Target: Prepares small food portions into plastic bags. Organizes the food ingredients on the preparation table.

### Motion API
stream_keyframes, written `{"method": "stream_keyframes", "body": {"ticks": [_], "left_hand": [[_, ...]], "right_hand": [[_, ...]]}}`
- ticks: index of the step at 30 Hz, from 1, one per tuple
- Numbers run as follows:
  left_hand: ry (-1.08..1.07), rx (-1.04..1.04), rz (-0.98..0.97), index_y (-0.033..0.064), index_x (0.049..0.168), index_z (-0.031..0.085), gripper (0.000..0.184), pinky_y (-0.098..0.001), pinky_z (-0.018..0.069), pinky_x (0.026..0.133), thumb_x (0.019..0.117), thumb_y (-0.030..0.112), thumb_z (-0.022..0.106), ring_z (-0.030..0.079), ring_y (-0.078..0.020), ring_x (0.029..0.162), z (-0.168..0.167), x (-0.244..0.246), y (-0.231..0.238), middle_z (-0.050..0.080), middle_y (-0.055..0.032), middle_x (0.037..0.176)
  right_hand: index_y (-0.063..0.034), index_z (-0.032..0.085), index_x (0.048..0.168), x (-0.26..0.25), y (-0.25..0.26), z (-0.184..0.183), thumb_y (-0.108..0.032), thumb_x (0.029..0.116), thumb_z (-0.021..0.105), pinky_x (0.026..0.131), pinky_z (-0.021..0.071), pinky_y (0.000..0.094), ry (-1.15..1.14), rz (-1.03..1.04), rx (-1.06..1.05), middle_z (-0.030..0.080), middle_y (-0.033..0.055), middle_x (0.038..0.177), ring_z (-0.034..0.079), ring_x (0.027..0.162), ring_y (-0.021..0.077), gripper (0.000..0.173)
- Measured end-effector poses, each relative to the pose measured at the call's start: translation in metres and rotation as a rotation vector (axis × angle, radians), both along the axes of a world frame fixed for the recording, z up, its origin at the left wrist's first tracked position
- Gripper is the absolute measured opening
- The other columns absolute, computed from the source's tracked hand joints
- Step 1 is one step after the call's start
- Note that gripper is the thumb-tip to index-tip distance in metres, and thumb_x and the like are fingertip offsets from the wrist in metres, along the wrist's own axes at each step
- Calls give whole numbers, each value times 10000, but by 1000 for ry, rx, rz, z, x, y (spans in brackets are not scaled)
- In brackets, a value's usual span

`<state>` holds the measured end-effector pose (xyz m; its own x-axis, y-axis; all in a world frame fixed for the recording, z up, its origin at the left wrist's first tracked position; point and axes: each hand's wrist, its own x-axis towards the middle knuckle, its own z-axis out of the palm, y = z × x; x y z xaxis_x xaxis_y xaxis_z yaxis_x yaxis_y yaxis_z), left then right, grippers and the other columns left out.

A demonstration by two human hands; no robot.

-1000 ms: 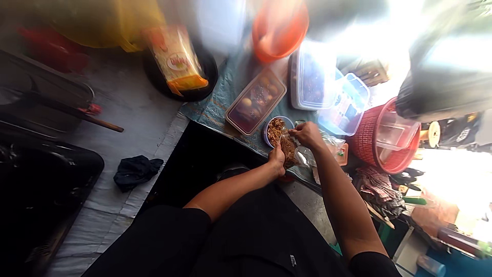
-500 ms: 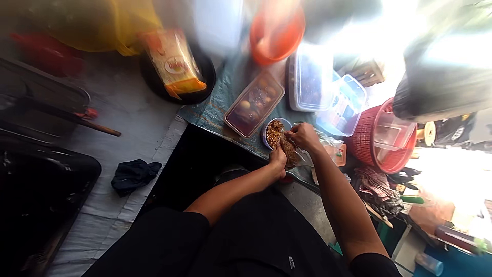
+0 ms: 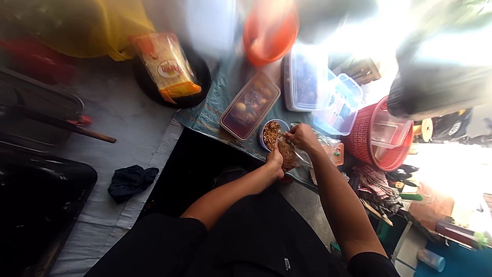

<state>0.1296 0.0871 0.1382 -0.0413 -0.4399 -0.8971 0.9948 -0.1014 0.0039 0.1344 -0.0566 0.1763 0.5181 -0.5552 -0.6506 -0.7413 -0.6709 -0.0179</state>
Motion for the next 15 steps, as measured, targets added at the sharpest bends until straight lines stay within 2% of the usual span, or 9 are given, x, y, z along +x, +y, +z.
{"method": "stream_keyframes", "body": {"ticks": [5, 8, 10, 12, 15], "left_hand": [[-34, 11, 2, 67, 1396, 542, 688, -551, 527, 966, 1072, 617, 286, 617, -335, 1193, -12, 0, 5, 613, -203, 1327], [-28, -61, 35, 101, 1405, 547, 743, -564, 532, 970, 1036, 689, 285, 627, -335, 1192, -3, -1, 9, 629, -186, 1319], [-21, -156, 57, 101, 1369, 575, 747, -541, 567, 913, 992, 719, 390, 670, -322, 1097, -1, -1, 14, 675, -173, 1219], [-43, -200, 48, 103, 1342, 590, 661, -503, 582, 876, 970, 647, 546, 686, -297, 1033, -2, 0, 16, 688, -155, 1160], [-135, -189, 2, 92, 1353, 585, 589, -465, 569, 902, 965, 531, 648, 680, -265, 1045, -13, -3, 18, 689, -145, 1174]], "right_hand": [[-120, 755, 850, -1, 10, 0, -468, 977, 616, 716, 527, 623, -23, 55, -34, 718, 139, 850, 700, 879, 354, 396], [-127, 764, 896, 1, 15, 1, -486, 974, 609, 741, 530, 628, -7, 30, -71, 730, 150, 911, 703, 933, 365, 399], [-122, 758, 877, 0, 15, -2, -478, 978, 617, 737, 531, 622, -15, 40, -35, 720, 148, 883, 699, 908, 358, 396], [-101, 756, 872, -3, 7, -4, -467, 1000, 610, 760, 535, 612, -14, 37, 31, 717, 147, 860, 698, 886, 350, 414], [-64, 757, 905, -11, -9, 2, -554, 1022, 552, 767, 535, 604, 16, 1, 192, 704, 154, 818, 690, 805, 331, 543]]}}
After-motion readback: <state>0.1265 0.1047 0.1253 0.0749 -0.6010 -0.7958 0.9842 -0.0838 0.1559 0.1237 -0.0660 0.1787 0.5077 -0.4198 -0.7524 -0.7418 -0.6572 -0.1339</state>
